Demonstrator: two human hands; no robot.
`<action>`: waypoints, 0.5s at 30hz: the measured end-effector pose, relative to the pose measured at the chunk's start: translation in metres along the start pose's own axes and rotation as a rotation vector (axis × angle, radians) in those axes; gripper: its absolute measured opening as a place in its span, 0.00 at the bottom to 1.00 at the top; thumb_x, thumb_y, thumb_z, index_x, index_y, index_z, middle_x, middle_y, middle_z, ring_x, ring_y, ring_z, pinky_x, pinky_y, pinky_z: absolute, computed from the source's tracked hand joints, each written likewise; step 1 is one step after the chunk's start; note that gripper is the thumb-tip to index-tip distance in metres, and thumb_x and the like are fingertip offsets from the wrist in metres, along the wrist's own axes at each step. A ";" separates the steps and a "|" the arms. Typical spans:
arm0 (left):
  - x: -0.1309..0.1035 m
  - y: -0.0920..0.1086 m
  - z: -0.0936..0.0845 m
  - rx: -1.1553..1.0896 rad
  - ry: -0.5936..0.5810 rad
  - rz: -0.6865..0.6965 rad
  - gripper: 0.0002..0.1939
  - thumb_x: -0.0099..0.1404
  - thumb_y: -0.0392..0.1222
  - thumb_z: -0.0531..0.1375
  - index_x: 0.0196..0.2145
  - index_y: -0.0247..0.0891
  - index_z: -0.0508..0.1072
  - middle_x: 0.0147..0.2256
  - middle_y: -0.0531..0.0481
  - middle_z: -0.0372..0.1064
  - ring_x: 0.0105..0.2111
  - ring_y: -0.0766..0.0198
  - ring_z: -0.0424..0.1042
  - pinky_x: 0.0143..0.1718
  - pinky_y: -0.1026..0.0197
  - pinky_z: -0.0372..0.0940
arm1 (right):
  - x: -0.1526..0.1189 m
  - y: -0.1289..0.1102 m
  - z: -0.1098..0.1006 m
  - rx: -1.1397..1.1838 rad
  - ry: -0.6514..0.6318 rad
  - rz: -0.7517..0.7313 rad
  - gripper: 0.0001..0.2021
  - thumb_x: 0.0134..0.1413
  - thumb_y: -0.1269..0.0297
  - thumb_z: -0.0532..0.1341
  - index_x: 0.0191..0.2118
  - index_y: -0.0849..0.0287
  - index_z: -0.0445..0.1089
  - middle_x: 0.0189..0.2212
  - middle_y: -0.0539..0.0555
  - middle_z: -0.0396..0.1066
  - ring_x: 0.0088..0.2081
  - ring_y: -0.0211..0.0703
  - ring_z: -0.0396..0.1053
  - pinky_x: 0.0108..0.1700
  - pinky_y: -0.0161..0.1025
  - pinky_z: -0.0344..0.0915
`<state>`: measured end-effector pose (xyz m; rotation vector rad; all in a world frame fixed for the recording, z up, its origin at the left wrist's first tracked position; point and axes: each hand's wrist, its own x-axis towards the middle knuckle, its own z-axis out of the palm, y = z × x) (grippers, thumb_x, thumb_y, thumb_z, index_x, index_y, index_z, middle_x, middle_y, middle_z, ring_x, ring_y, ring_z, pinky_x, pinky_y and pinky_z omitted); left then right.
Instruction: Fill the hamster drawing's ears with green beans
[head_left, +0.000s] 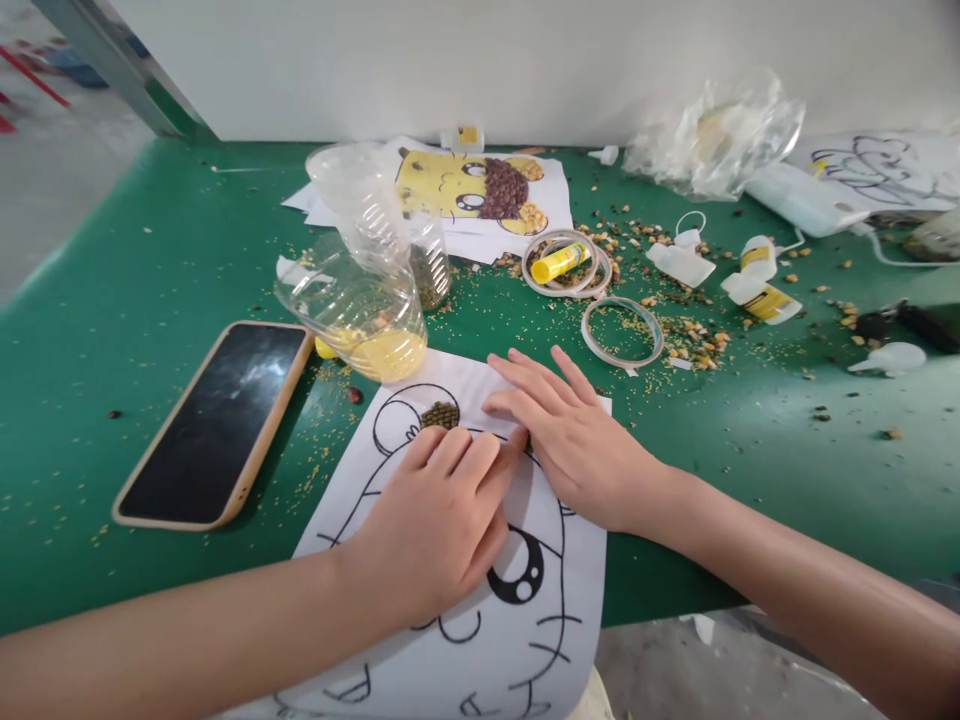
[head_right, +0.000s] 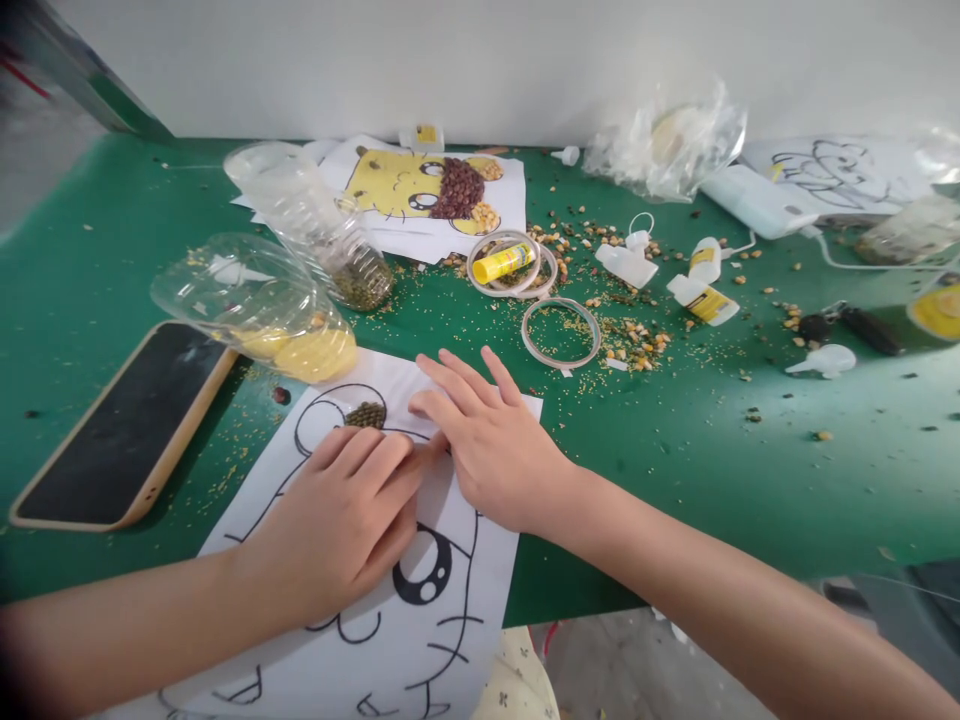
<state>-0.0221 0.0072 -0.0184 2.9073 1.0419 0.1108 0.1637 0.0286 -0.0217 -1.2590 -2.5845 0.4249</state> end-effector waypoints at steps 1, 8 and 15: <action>0.000 0.000 0.000 -0.003 -0.006 -0.001 0.24 0.63 0.41 0.48 0.57 0.31 0.61 0.37 0.44 0.62 0.36 0.55 0.58 0.39 0.52 0.56 | 0.000 0.001 -0.001 0.004 0.011 0.004 0.20 0.53 0.78 0.47 0.50 0.58 0.61 0.63 0.56 0.48 0.65 0.47 0.39 0.64 0.57 0.33; 0.001 0.000 -0.002 0.005 -0.021 0.030 0.26 0.65 0.39 0.47 0.59 0.30 0.56 0.36 0.45 0.62 0.35 0.57 0.58 0.38 0.54 0.55 | -0.002 0.008 -0.005 0.087 0.150 0.070 0.20 0.56 0.78 0.43 0.51 0.56 0.59 0.60 0.54 0.55 0.63 0.42 0.46 0.64 0.56 0.38; 0.000 -0.001 0.000 0.000 -0.014 0.019 0.26 0.64 0.40 0.48 0.59 0.29 0.56 0.35 0.45 0.61 0.35 0.57 0.57 0.38 0.53 0.55 | -0.001 0.004 -0.001 0.032 0.019 0.033 0.19 0.55 0.77 0.46 0.51 0.59 0.58 0.61 0.55 0.52 0.64 0.45 0.41 0.64 0.54 0.35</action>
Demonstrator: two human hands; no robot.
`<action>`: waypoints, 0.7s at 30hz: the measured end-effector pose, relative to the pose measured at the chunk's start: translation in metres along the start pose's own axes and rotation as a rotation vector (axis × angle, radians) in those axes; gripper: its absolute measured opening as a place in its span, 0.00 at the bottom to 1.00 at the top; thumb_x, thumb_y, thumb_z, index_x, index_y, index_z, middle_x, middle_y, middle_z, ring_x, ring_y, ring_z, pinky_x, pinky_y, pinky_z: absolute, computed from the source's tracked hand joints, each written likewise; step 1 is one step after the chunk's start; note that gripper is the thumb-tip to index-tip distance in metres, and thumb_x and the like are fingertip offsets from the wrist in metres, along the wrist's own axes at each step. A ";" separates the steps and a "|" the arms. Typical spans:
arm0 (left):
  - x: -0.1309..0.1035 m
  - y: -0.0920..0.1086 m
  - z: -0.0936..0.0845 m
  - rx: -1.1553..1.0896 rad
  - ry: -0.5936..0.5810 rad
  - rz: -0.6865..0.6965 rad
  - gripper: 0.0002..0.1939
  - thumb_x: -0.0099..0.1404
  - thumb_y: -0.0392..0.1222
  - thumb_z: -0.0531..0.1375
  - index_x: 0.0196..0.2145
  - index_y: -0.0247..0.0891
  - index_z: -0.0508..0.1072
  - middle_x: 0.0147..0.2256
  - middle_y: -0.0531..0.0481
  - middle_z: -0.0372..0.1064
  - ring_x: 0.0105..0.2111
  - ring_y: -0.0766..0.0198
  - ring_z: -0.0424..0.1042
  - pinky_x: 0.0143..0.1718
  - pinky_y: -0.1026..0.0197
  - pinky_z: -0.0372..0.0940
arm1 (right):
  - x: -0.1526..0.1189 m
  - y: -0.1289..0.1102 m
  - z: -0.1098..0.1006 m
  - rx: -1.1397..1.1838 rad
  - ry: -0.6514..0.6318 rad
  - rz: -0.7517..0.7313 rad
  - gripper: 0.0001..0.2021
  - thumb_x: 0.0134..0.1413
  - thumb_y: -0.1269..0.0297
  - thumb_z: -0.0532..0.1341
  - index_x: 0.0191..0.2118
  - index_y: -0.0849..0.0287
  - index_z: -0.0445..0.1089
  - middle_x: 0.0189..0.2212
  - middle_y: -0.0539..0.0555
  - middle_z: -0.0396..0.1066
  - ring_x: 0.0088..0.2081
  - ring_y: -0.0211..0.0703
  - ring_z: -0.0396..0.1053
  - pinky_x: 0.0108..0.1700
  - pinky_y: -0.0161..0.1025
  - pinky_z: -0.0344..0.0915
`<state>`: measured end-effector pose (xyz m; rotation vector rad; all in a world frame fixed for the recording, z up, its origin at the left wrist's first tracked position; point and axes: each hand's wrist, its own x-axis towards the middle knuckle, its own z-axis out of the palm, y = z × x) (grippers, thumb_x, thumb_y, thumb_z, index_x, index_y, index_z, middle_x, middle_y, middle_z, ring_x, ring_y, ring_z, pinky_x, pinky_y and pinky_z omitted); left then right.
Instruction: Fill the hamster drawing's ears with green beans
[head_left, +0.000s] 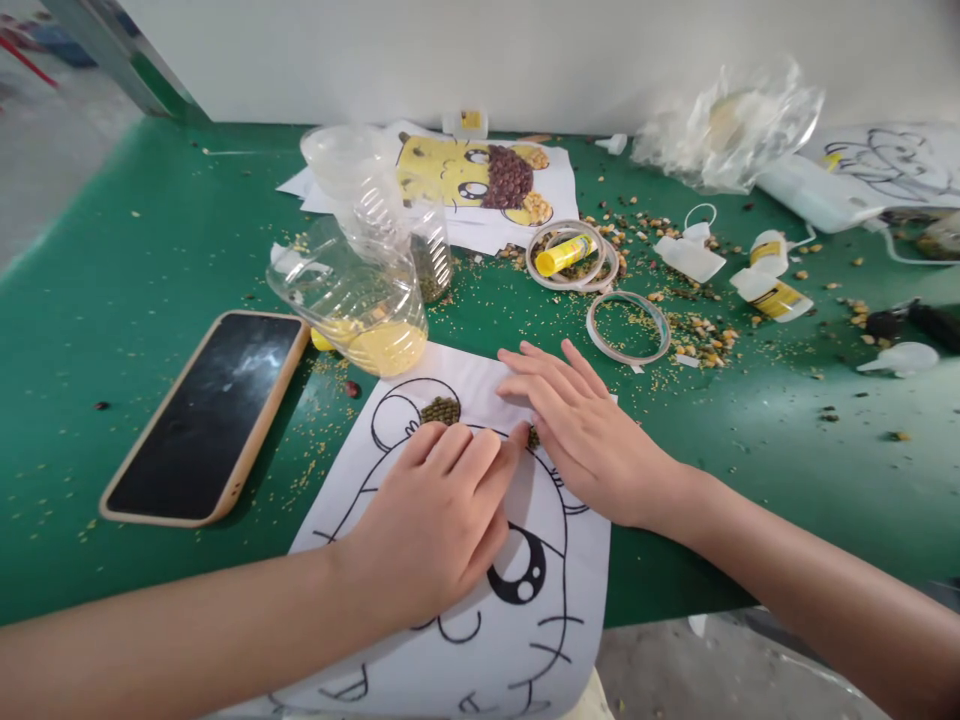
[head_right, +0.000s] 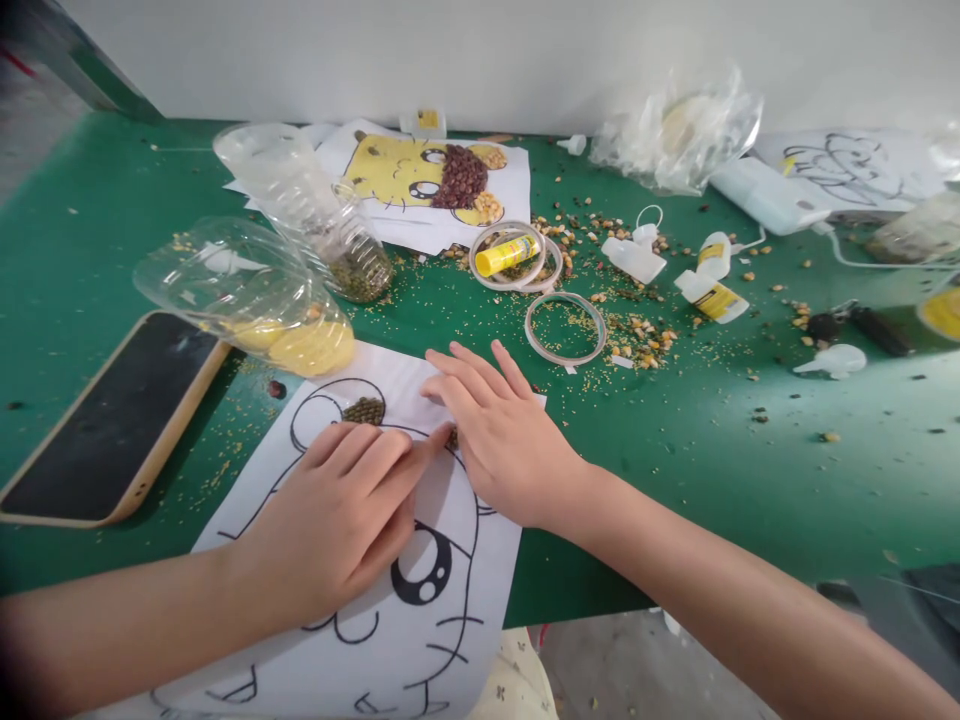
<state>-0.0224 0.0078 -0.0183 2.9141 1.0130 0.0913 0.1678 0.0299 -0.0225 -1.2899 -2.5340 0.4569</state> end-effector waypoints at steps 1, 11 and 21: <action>0.000 0.000 0.000 -0.002 0.001 0.000 0.27 0.64 0.41 0.48 0.59 0.29 0.56 0.36 0.45 0.61 0.35 0.57 0.57 0.39 0.53 0.56 | 0.000 0.000 0.000 -0.003 -0.005 0.001 0.19 0.55 0.77 0.46 0.51 0.58 0.58 0.61 0.54 0.52 0.64 0.45 0.41 0.64 0.55 0.35; 0.000 0.001 -0.001 -0.013 0.008 -0.023 0.26 0.65 0.41 0.48 0.59 0.32 0.56 0.36 0.46 0.62 0.35 0.57 0.58 0.40 0.52 0.55 | 0.001 0.005 -0.006 0.058 0.190 0.073 0.16 0.52 0.80 0.47 0.42 0.56 0.62 0.51 0.56 0.62 0.55 0.46 0.57 0.56 0.48 0.53; 0.000 0.001 0.000 -0.009 0.005 -0.024 0.25 0.65 0.41 0.46 0.59 0.32 0.56 0.36 0.46 0.62 0.35 0.57 0.58 0.40 0.53 0.54 | 0.002 0.003 -0.002 0.058 0.141 0.079 0.16 0.51 0.80 0.48 0.42 0.57 0.62 0.50 0.56 0.61 0.54 0.48 0.56 0.54 0.48 0.53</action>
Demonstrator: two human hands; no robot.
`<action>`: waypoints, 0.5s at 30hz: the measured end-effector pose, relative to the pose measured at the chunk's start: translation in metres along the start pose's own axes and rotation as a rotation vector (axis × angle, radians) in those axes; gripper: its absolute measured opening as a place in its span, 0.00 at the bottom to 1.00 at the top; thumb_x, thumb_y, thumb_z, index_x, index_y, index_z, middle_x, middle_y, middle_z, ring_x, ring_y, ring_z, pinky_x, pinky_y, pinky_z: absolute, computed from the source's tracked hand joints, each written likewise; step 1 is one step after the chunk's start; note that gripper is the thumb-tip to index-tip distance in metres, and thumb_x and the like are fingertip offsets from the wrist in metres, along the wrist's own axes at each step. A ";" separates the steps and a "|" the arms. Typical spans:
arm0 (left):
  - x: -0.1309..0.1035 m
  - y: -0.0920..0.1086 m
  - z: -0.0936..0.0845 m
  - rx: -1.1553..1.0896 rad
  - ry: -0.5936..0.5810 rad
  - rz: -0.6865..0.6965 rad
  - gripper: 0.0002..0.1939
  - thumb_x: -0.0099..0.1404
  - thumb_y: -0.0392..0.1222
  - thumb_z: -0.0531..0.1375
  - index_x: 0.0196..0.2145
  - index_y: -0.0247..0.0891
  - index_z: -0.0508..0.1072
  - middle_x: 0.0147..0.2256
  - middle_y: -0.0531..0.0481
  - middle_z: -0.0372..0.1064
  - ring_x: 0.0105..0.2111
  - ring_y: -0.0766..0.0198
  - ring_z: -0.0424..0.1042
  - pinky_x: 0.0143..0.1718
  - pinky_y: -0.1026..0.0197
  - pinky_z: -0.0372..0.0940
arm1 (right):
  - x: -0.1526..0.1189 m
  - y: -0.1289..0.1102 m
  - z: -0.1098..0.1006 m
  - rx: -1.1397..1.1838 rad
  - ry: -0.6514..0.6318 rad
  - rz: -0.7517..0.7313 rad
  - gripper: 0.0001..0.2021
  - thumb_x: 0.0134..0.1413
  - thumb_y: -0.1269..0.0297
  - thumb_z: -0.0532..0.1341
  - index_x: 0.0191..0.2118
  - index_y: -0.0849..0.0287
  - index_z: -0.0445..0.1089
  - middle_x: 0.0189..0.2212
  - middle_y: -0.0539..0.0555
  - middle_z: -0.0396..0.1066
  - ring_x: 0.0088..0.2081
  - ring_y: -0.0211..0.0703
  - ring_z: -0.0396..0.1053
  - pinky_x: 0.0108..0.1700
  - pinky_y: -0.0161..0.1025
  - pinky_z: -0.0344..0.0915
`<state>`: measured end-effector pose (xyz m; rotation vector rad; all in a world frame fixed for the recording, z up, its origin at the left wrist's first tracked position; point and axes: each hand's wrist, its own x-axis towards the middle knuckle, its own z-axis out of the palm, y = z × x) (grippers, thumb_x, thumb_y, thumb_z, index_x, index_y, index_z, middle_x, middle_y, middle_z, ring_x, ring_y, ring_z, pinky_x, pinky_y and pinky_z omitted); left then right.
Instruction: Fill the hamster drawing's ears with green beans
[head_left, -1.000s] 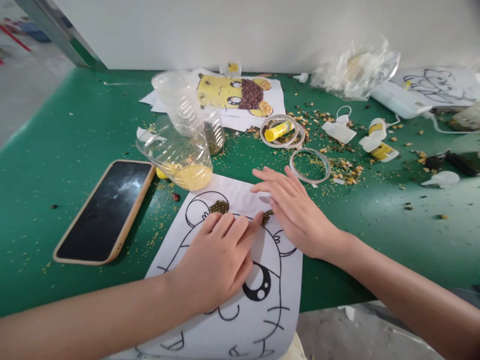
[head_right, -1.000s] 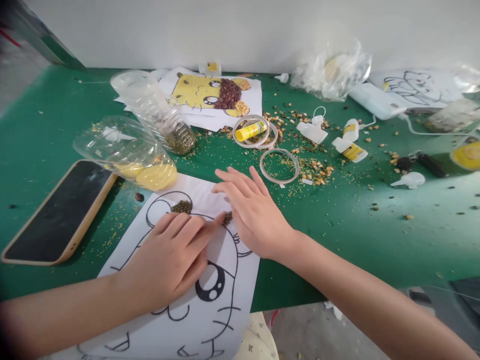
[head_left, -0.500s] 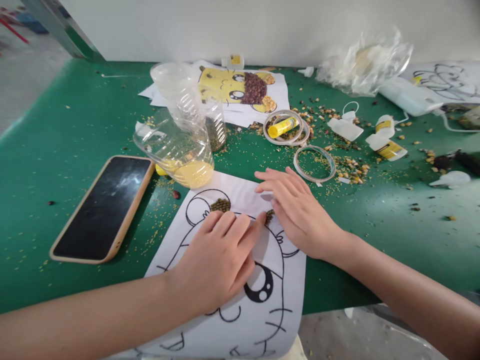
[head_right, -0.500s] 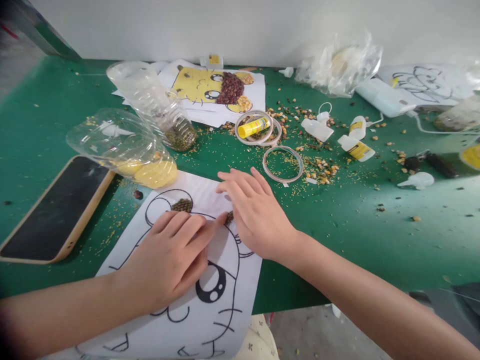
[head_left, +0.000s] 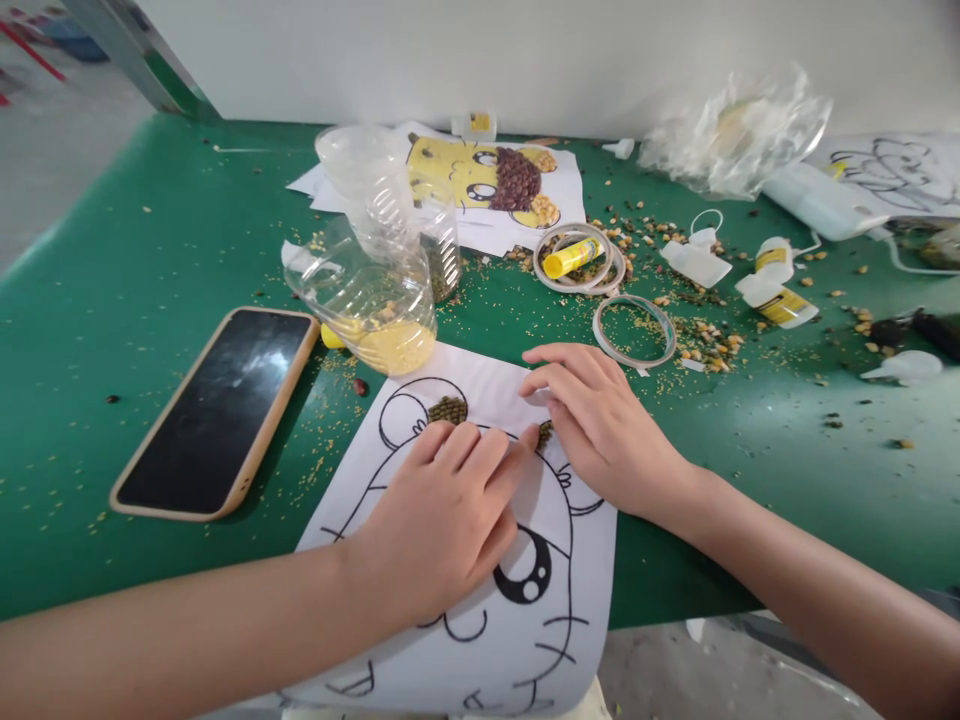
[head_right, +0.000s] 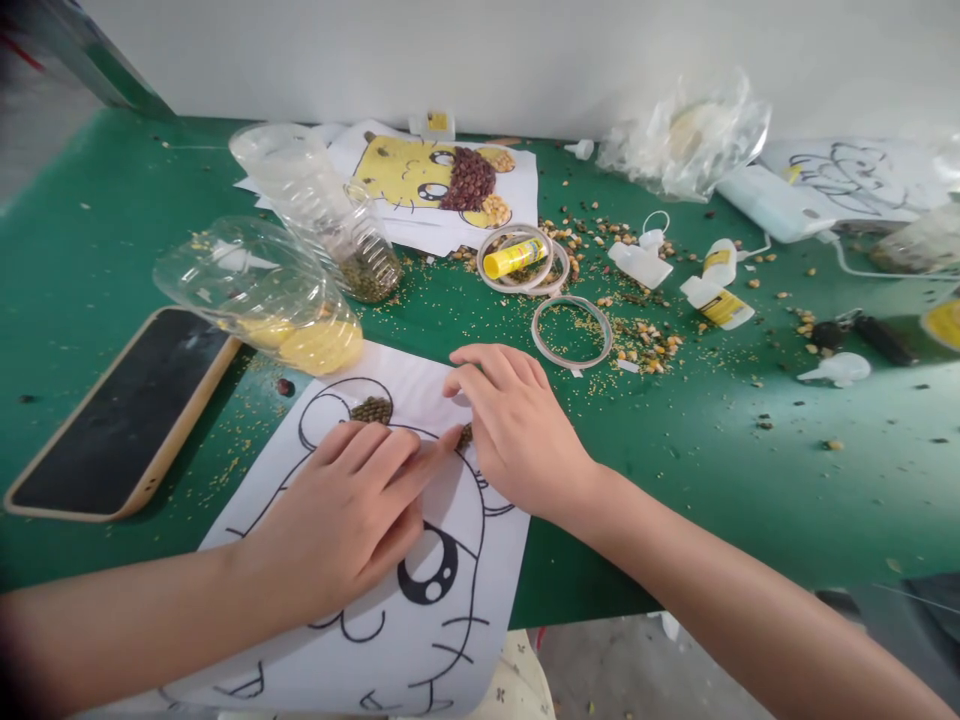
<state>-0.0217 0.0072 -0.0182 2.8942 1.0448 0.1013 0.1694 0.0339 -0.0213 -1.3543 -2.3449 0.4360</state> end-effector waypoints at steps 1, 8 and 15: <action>0.000 0.000 0.000 0.001 0.002 0.001 0.25 0.65 0.41 0.47 0.59 0.32 0.56 0.36 0.46 0.62 0.35 0.57 0.58 0.40 0.53 0.54 | 0.000 0.000 0.000 0.003 -0.002 0.000 0.16 0.51 0.80 0.48 0.42 0.57 0.62 0.50 0.56 0.61 0.54 0.48 0.56 0.54 0.48 0.53; -0.002 0.000 0.000 0.017 0.008 0.010 0.26 0.65 0.41 0.47 0.60 0.32 0.55 0.35 0.47 0.62 0.34 0.57 0.58 0.39 0.53 0.54 | 0.000 0.002 0.000 0.023 0.009 0.001 0.17 0.51 0.81 0.47 0.41 0.56 0.62 0.49 0.56 0.62 0.53 0.48 0.58 0.53 0.49 0.54; -0.003 -0.001 0.002 0.009 0.013 0.022 0.26 0.66 0.40 0.45 0.60 0.28 0.55 0.37 0.45 0.62 0.35 0.57 0.57 0.39 0.53 0.53 | 0.000 0.001 -0.003 0.103 -0.075 -0.060 0.15 0.55 0.79 0.45 0.42 0.56 0.62 0.52 0.56 0.60 0.56 0.43 0.54 0.56 0.47 0.52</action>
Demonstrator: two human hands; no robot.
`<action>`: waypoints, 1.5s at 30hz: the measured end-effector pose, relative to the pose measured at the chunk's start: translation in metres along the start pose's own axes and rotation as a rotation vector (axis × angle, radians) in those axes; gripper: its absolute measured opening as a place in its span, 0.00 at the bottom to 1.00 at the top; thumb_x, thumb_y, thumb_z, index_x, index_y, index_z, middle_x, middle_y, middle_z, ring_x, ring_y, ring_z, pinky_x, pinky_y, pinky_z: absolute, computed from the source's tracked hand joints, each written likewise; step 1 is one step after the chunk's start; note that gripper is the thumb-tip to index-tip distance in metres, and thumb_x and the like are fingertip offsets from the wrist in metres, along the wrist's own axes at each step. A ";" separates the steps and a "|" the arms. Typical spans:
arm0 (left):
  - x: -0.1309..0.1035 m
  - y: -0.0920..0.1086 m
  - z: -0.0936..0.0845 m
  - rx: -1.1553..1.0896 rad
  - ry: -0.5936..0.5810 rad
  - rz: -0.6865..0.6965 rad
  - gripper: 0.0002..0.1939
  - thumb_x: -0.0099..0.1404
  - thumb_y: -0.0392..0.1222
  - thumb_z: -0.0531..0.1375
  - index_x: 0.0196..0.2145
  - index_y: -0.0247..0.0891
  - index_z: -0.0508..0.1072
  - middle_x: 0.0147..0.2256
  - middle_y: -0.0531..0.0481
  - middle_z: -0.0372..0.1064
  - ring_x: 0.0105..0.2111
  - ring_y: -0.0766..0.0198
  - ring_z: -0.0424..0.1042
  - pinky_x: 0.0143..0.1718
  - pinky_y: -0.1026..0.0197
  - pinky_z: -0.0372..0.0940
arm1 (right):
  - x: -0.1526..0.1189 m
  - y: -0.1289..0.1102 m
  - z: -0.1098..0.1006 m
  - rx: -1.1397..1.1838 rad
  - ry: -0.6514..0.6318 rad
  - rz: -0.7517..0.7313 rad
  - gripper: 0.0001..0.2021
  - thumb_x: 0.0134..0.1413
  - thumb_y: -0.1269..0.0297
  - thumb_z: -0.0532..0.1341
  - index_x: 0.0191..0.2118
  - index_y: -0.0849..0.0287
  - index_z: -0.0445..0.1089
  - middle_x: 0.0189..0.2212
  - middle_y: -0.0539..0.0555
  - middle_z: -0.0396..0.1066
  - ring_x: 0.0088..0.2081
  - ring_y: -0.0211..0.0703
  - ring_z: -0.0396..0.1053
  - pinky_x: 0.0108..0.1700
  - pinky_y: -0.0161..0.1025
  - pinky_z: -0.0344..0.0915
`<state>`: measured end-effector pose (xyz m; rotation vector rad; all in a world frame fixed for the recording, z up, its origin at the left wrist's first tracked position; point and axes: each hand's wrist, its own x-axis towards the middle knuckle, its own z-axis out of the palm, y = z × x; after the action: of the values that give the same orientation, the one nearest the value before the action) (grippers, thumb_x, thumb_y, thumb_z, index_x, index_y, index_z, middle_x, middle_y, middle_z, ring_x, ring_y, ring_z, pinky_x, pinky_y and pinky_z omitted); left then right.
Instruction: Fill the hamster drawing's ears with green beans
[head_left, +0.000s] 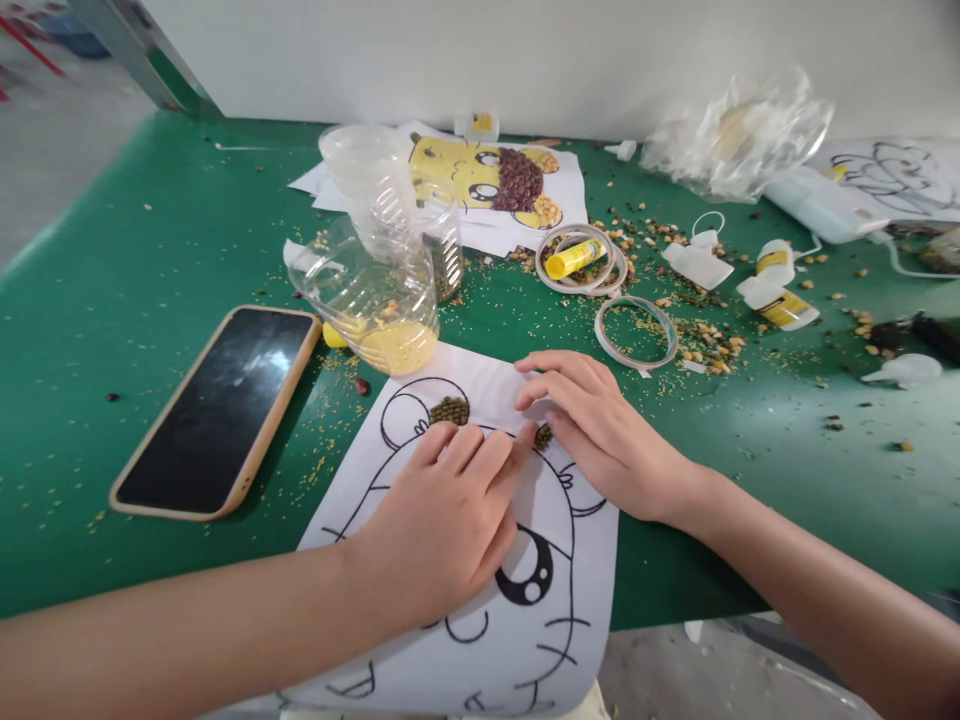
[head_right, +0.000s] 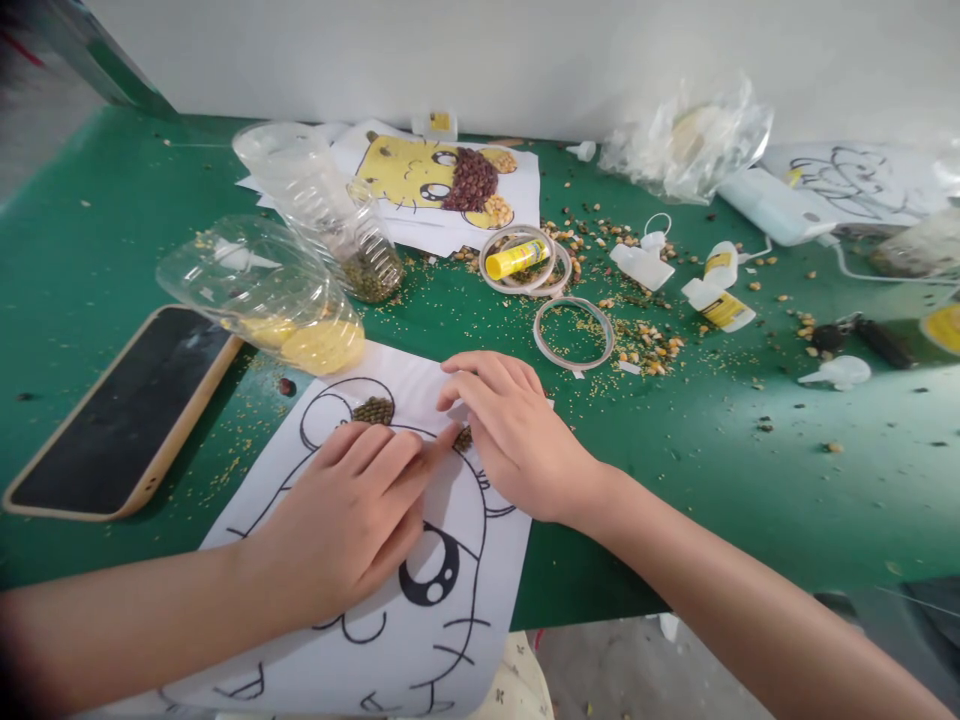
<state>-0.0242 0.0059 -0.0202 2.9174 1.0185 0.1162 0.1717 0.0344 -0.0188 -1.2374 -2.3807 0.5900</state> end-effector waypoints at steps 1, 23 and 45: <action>0.000 0.000 0.000 0.000 0.004 0.001 0.26 0.66 0.40 0.45 0.59 0.27 0.55 0.37 0.45 0.62 0.36 0.56 0.57 0.40 0.53 0.53 | 0.000 0.000 0.000 0.002 -0.015 -0.014 0.15 0.55 0.80 0.45 0.43 0.57 0.61 0.53 0.56 0.59 0.57 0.43 0.54 0.56 0.47 0.52; 0.000 0.001 -0.001 0.022 -0.012 -0.003 0.26 0.66 0.41 0.45 0.60 0.32 0.54 0.35 0.46 0.62 0.35 0.57 0.58 0.40 0.54 0.52 | -0.004 0.001 0.000 -0.058 0.037 0.044 0.15 0.53 0.80 0.45 0.43 0.56 0.57 0.58 0.55 0.55 0.64 0.43 0.42 0.62 0.51 0.41; 0.000 0.000 -0.001 0.021 -0.011 0.009 0.26 0.66 0.42 0.45 0.60 0.30 0.55 0.36 0.46 0.62 0.35 0.57 0.57 0.38 0.53 0.52 | -0.004 0.009 -0.019 -0.123 0.010 -0.177 0.05 0.57 0.68 0.54 0.35 0.56 0.66 0.45 0.54 0.67 0.51 0.46 0.61 0.51 0.47 0.56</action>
<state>-0.0240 0.0056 -0.0188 2.9376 1.0118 0.0905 0.1896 0.0390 -0.0081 -1.0596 -2.5167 0.3864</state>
